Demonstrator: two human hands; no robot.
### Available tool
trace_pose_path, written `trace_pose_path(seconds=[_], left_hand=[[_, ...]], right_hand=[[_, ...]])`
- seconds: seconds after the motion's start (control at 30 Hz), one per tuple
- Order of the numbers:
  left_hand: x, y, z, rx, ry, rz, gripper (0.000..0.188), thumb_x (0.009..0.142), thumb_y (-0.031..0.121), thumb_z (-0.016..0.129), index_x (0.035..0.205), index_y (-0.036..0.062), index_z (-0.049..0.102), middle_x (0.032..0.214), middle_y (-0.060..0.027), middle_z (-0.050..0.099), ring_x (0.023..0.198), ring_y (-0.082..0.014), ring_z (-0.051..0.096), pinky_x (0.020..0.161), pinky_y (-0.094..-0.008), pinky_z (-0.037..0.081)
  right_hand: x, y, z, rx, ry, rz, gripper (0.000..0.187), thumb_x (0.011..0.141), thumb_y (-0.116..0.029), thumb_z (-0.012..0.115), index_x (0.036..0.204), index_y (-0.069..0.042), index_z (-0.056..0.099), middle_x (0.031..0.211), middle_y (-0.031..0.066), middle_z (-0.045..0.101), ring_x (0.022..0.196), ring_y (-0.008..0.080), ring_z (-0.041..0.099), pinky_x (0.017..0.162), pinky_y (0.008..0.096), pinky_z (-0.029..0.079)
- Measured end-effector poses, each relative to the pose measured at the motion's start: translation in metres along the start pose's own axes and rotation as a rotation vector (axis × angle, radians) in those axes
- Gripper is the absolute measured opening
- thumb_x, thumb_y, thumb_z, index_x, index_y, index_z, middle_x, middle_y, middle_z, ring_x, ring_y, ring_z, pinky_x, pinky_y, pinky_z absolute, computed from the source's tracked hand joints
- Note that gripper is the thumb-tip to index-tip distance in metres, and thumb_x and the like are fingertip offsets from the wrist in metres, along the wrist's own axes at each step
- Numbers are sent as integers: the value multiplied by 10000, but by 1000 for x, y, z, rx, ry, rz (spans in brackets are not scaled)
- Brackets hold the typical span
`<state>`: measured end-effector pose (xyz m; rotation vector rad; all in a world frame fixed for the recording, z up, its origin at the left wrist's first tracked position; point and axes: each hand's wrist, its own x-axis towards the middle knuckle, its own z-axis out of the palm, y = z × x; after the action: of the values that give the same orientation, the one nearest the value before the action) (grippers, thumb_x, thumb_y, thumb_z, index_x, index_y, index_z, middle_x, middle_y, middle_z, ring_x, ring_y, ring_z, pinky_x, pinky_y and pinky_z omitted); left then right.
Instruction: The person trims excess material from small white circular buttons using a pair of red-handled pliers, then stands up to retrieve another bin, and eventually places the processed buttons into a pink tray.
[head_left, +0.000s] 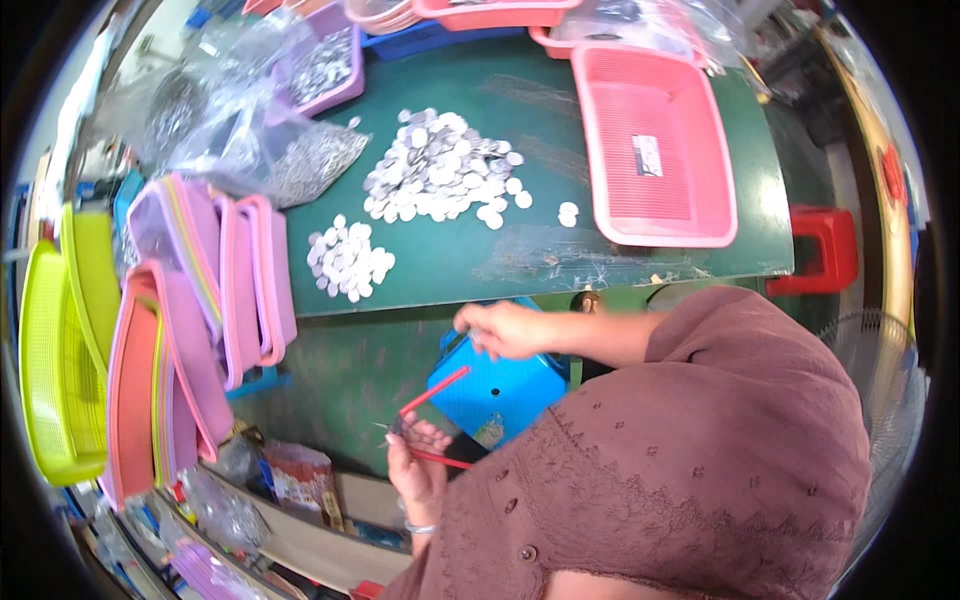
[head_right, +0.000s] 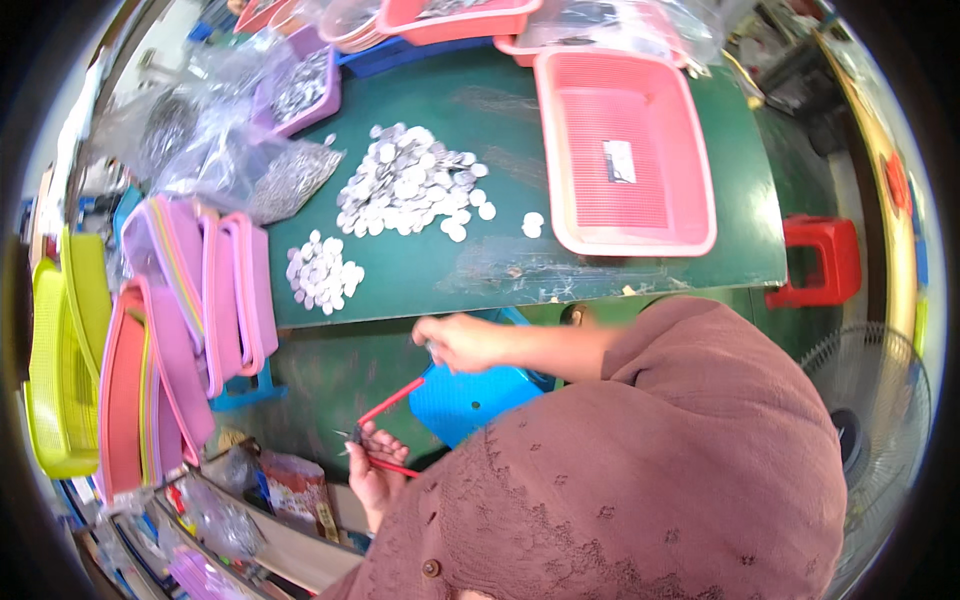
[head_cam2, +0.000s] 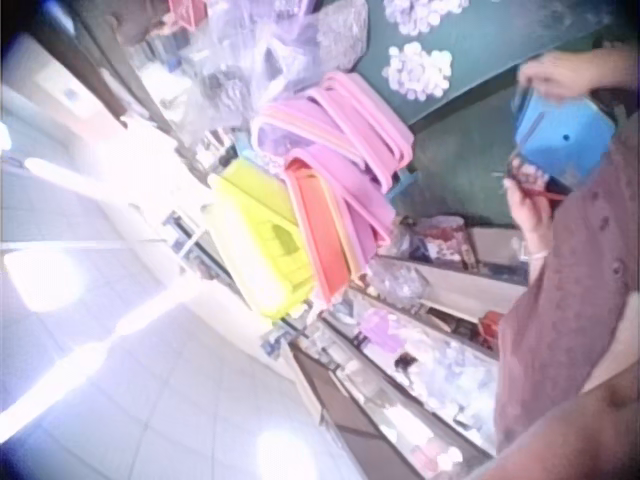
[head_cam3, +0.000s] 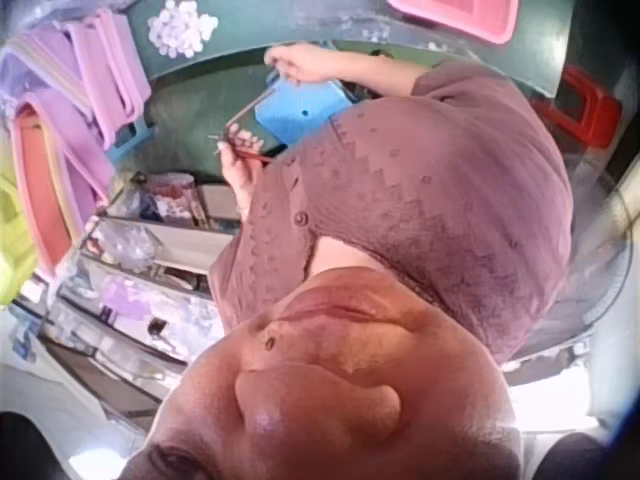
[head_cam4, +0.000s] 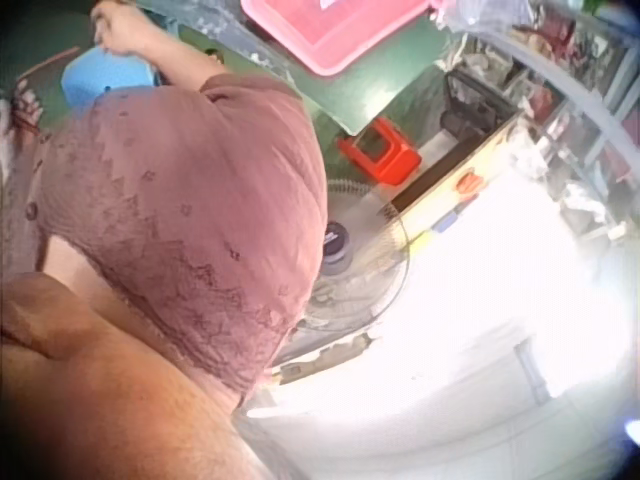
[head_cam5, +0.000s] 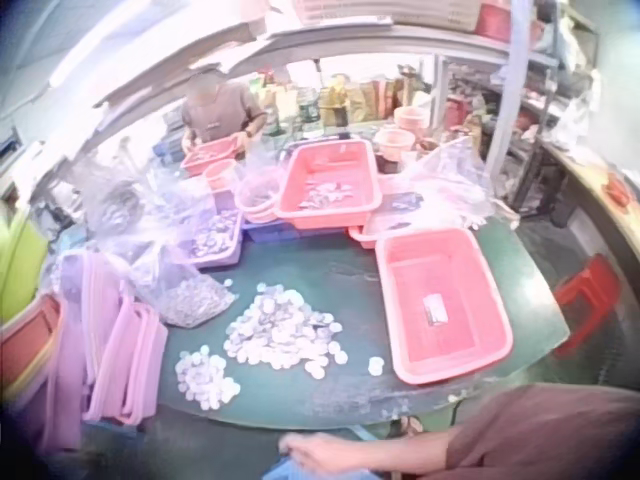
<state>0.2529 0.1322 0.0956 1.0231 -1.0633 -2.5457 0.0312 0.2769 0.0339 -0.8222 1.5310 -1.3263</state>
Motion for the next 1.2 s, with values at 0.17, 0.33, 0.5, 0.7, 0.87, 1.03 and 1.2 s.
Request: trace_pose_path(seconds=[0.17,0.33,0.5,0.7,0.87,1.03,1.2], left_hand=[[26,56,-10,86,41,41,467,921,402,377,1107,-8,502,841,-86,564,749,-202,557,675,-340,485],[119,106,-37,246,-254,22,420,943,312,361,1123,-50,474,864,-102,556,754,-177,553,681,-324,473],[159,124,-34,303,-469,-23,415,947,311,348,1125,-44,472,867,-96,544,758,-166,538,676,-303,471],[166,121,-25,331,-528,-25,404,947,304,357,1115,-43,478,850,-82,556,746,-152,545,668,-286,478],[178,85,-14,404,-591,-54,397,941,306,379,1094,-41,496,828,-71,553,701,-135,524,646,-267,459],[200,46,6,496,-727,-92,383,943,291,377,1065,-45,514,794,-60,542,683,-139,508,634,-277,440],[216,7,34,442,-770,-177,408,946,313,353,1067,-40,518,781,-49,538,654,-134,488,618,-270,430]], right_hand=[[74,29,-6,-497,414,-360,129,798,-74,482,914,-54,535,863,146,575,777,371,559,649,431,459],[121,32,19,-637,637,-277,153,801,-76,498,942,-78,558,878,120,503,716,351,548,615,427,452],[133,32,27,-706,750,-210,226,781,-55,526,1006,-57,539,919,133,489,740,354,550,631,419,457],[135,26,21,-635,786,-276,318,761,-24,559,1076,-34,522,990,131,506,785,279,565,693,344,476],[86,12,4,77,585,108,282,867,-193,526,1077,-6,547,894,41,577,734,86,524,643,244,460],[42,10,7,-64,283,-153,464,840,-390,558,1117,-20,518,870,51,579,787,128,527,703,292,454],[23,24,20,-478,541,-134,781,706,-404,696,1291,-21,348,1104,157,499,952,231,520,832,328,418]])
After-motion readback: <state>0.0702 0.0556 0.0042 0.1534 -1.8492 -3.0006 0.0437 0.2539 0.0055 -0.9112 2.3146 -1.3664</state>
